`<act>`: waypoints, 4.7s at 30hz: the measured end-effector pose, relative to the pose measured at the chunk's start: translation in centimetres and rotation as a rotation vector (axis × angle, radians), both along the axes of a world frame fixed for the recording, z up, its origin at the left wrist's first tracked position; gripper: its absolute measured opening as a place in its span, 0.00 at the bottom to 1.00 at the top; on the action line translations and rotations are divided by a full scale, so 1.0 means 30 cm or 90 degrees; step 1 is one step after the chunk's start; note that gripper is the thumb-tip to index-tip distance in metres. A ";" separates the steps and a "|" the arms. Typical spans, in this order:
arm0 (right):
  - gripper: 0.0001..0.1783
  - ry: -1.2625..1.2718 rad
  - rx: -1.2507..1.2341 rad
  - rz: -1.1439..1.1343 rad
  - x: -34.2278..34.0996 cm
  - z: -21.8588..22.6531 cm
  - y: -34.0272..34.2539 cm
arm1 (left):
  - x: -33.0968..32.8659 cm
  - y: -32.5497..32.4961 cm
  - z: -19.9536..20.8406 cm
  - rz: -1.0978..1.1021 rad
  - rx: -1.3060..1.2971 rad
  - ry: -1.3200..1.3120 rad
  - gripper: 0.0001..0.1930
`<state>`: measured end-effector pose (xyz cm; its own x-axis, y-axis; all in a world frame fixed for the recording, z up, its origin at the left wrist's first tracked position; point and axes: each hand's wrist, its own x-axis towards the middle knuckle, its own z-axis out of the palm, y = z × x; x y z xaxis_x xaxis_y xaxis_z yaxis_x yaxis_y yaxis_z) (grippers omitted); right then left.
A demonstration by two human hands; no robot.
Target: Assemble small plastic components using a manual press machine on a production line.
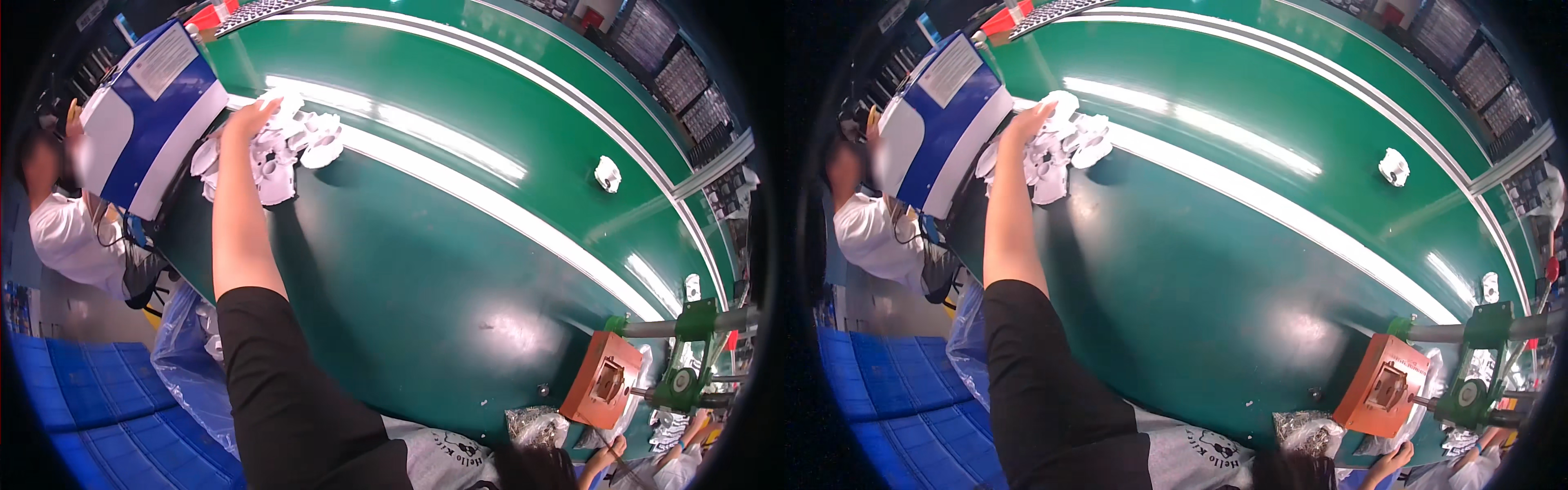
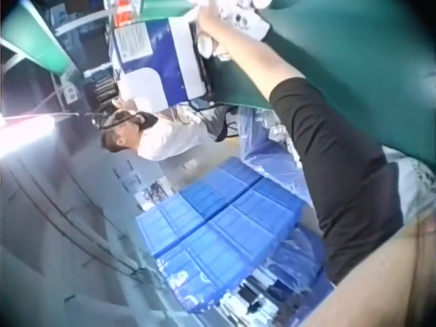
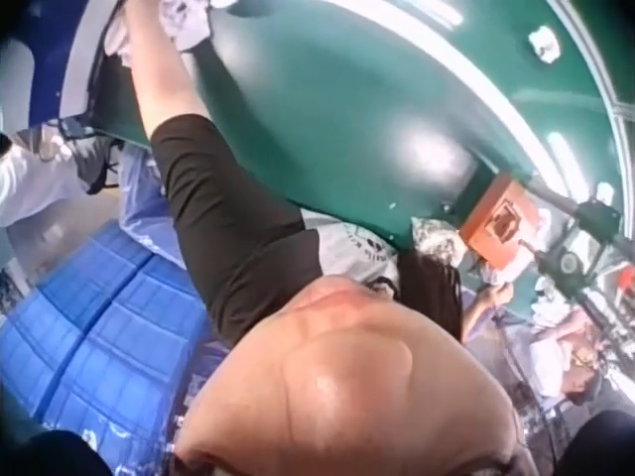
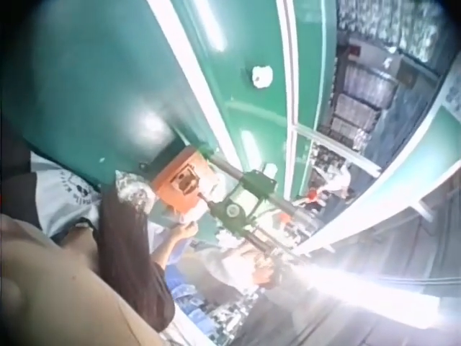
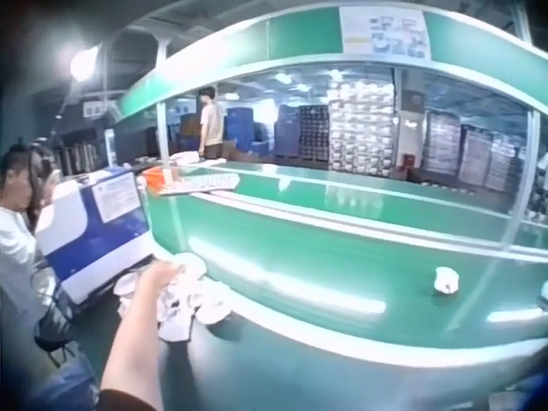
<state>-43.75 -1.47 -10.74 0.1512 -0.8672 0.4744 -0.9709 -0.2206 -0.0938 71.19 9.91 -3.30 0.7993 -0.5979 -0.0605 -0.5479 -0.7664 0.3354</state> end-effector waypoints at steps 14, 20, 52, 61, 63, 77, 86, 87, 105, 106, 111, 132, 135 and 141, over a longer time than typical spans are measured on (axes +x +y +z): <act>0.17 -0.104 0.003 -0.041 0.141 0.031 -0.015 | -1.083 0.115 0.141 -0.050 0.032 -0.010 0.42; 0.14 -0.132 -0.022 -0.043 0.196 0.052 0.000 | -1.180 0.176 0.174 -0.075 -0.186 -0.281 0.36; 0.14 -0.433 -0.122 -0.041 0.236 0.221 -0.065 | -1.016 -0.433 -0.098 -0.281 -0.189 0.027 0.25; 0.33 -0.025 -0.022 -0.292 0.128 0.364 -0.594 | -1.185 -0.426 0.004 -0.341 -0.253 0.052 0.29; 0.35 -0.008 0.073 -0.355 0.123 0.335 -0.646 | -1.218 -0.452 0.015 -0.311 -0.197 0.199 0.34; 0.36 -0.082 0.026 -0.333 0.120 0.304 -0.646 | -1.545 -0.356 0.250 -0.224 -0.630 0.508 0.10; 0.30 -0.645 0.047 0.319 0.549 0.437 -0.059 | -2.124 -0.023 0.233 -0.332 -0.589 0.981 0.16; 0.31 -0.677 0.090 0.434 0.634 0.461 0.044 | -2.204 -0.029 0.273 -0.280 -0.524 0.992 0.21; 0.28 -0.409 0.174 0.587 0.854 0.534 0.203 | -2.347 -0.033 0.290 -0.265 -0.617 0.948 0.18; 0.27 -0.443 0.187 0.567 0.853 0.537 0.202 | -2.340 -0.037 0.301 -0.276 -0.623 0.935 0.18; 0.27 -0.387 0.105 0.603 0.894 0.520 0.206 | -2.340 -0.052 0.322 -0.283 -0.624 0.884 0.19; 0.37 -0.414 0.135 0.642 0.924 0.461 0.195 | -2.329 -0.041 0.295 -0.310 -0.632 0.836 0.24; 0.46 -0.528 0.233 0.655 0.918 0.465 0.186 | -2.338 -0.027 0.325 -0.350 -0.673 0.951 0.21; 0.52 -0.868 0.332 0.568 0.955 0.505 0.144 | -2.390 0.015 0.326 -0.432 -0.792 1.209 0.22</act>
